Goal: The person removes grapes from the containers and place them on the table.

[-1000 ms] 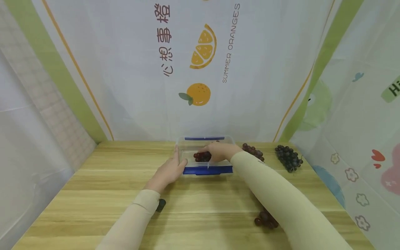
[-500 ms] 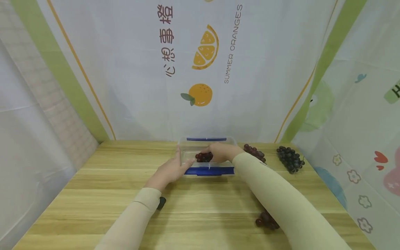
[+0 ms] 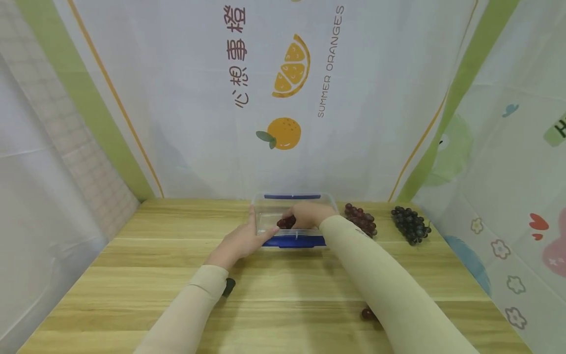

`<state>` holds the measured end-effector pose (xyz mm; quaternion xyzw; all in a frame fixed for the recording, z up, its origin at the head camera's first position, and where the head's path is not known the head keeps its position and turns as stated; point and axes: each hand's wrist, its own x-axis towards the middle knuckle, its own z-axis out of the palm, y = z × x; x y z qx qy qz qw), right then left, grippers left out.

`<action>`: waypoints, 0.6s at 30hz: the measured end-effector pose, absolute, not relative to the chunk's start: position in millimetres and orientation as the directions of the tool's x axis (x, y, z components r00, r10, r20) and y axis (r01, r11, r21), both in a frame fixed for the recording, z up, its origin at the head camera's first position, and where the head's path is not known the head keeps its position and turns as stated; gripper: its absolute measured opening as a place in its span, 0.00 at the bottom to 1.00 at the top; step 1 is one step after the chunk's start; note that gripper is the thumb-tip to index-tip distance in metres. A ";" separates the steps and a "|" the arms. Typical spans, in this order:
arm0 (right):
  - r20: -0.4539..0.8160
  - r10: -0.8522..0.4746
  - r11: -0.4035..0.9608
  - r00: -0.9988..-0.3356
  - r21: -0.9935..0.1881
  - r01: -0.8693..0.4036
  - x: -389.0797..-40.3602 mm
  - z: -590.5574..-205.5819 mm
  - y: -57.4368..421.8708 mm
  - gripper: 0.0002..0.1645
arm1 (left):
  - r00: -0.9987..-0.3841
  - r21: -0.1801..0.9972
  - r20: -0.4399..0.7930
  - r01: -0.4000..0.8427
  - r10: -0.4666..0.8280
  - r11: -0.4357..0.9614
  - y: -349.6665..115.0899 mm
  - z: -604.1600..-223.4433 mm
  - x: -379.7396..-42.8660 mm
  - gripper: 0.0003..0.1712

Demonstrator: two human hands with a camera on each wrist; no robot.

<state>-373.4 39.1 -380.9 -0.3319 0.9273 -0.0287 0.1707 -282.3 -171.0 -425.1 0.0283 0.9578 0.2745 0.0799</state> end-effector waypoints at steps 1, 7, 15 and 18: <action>-0.300 -0.625 0.778 -0.721 -0.165 -0.606 -372.9 -380.4 37.6 0.25 | -0.985 0.531 -0.140 0.008 0.097 0.847 -171.4 -424.6 -281.8 0.76; -0.328 -0.615 0.785 -0.717 -0.164 -0.598 -373.2 -378.0 35.7 0.24 | -0.982 0.532 -0.159 0.000 0.100 0.847 -171.6 -421.8 -282.2 0.76; -0.377 -0.605 0.785 -0.701 -0.136 -0.605 -379.4 -377.6 34.4 0.29 | -0.982 0.527 -0.159 0.006 0.105 0.850 -172.2 -421.5 -282.5 0.76; -0.390 -0.600 0.786 -0.698 -0.123 -0.607 -383.4 -380.2 34.2 0.31 | -0.982 0.523 -0.156 0.011 0.109 0.852 -171.3 -421.8 -282.3 0.76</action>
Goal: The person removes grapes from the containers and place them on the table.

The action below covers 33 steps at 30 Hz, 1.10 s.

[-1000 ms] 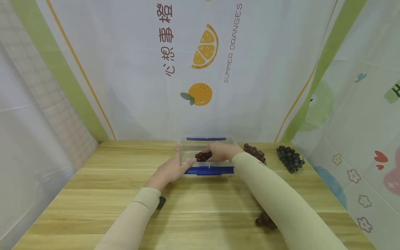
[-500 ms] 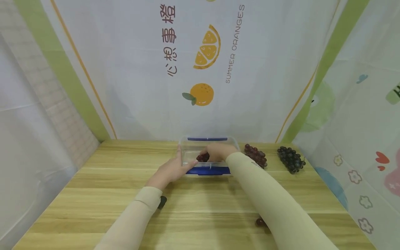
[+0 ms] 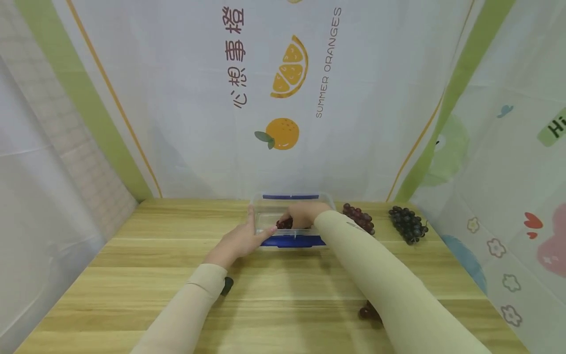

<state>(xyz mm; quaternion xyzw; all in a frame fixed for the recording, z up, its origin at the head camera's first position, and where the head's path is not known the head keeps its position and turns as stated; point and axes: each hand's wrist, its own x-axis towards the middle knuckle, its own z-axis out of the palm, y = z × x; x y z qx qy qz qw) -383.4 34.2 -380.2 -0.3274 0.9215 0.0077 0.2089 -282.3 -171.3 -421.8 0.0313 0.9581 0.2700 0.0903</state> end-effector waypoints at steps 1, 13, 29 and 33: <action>-0.394 -0.597 0.787 -0.699 -0.117 -0.606 -384.5 -380.7 34.0 0.32 | -0.982 0.523 -0.156 0.011 0.109 0.852 -171.0 -421.7 -282.1 0.76; -0.440 -0.565 0.810 -0.698 -0.133 -0.572 -396.4 -385.3 32.3 0.39 | -0.982 0.512 -0.152 0.015 0.107 0.859 -171.1 -422.0 -281.6 0.75; -0.319 -0.674 0.734 -0.666 -0.183 -0.655 -392.3 -385.9 34.8 0.31 | -0.985 0.519 -0.137 0.020 0.106 0.854 -171.5 -423.1 -283.7 0.76; -0.303 -0.689 0.720 -0.659 -0.186 -0.668 -391.4 -384.6 35.6 0.27 | -0.985 0.522 -0.134 0.024 0.110 0.852 -171.1 -423.0 -284.3 0.75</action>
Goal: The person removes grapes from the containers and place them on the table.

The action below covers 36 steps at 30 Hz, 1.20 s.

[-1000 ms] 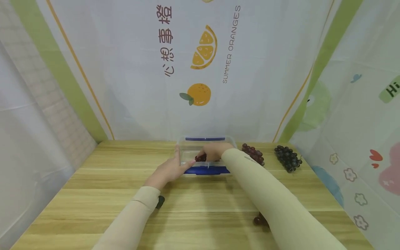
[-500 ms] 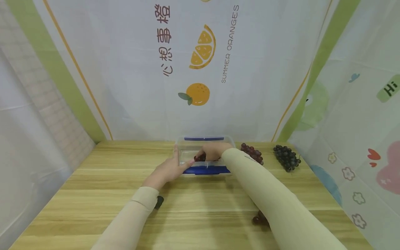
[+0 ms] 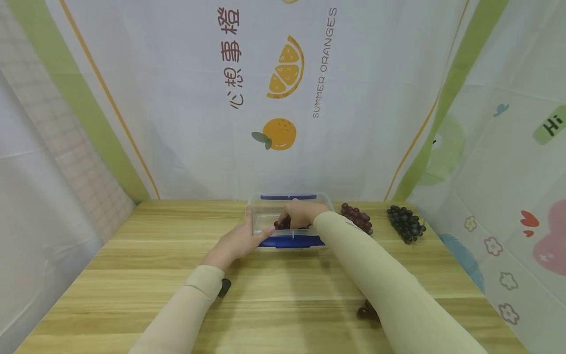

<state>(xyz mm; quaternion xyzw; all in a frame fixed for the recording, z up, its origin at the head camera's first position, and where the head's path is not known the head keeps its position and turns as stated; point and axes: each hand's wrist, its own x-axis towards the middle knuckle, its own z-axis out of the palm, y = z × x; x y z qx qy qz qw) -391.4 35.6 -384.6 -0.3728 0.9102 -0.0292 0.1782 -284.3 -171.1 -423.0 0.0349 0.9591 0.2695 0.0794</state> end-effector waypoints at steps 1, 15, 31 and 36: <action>-0.300 -0.688 0.722 -0.660 -0.188 -0.666 -391.3 -384.5 35.8 0.26 | -0.985 0.525 -0.135 0.023 0.110 0.851 -171.2 -423.2 -284.5 0.75; -0.278 -0.675 0.736 -0.683 -0.195 -0.648 -389.4 -384.2 36.0 0.26 | -0.985 0.540 -0.141 0.010 0.102 0.842 -171.6 -425.2 -284.1 0.76; -0.222 -0.693 0.720 -0.686 -0.171 -0.672 -390.9 -389.3 32.9 0.20 | -0.985 0.547 -0.136 0.012 0.103 0.837 -170.8 -422.1 -281.6 0.75; -0.221 -0.698 0.715 -0.681 -0.169 -0.678 -389.9 -390.1 33.3 0.19 | -0.986 0.545 -0.134 0.013 0.102 0.838 -170.8 -423.3 -281.4 0.75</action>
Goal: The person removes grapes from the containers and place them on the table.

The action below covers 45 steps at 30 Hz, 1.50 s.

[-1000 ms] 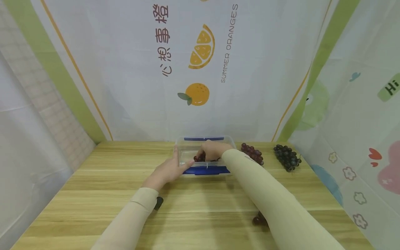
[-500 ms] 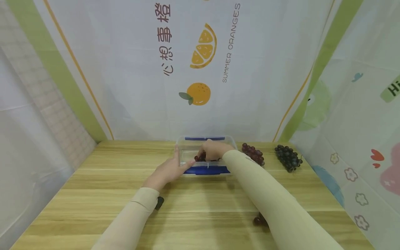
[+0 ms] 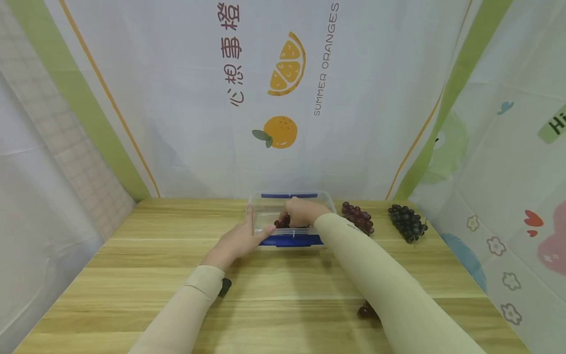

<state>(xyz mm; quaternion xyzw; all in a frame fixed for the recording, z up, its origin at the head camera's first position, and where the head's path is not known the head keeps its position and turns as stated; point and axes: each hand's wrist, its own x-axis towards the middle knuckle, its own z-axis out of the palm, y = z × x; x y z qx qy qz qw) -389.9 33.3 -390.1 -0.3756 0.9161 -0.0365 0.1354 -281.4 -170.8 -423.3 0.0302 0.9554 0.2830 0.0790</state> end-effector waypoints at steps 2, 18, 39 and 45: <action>-0.217 -0.699 0.714 -0.681 -0.170 -0.679 -389.4 -389.2 34.2 0.18 | -0.986 0.545 -0.131 0.013 0.101 0.838 -170.2 -422.4 -281.4 0.75; -0.194 -0.697 0.716 -0.690 -0.140 -0.684 -386.1 -387.0 42.9 0.12 | -0.990 0.522 -0.104 0.029 0.098 0.853 -170.4 -422.1 -279.6 0.72; -0.272 -0.726 0.664 -0.631 -0.041 -0.746 -391.0 -335.0 59.0 0.09 | -0.989 0.515 -0.101 0.039 0.106 0.856 -170.7 -423.4 -278.0 0.75; -0.276 -0.737 0.651 -0.617 -0.042 -0.758 -385.4 -334.0 57.1 0.05 | -0.990 0.524 -0.102 0.034 0.102 0.851 -170.7 -424.6 -278.8 0.75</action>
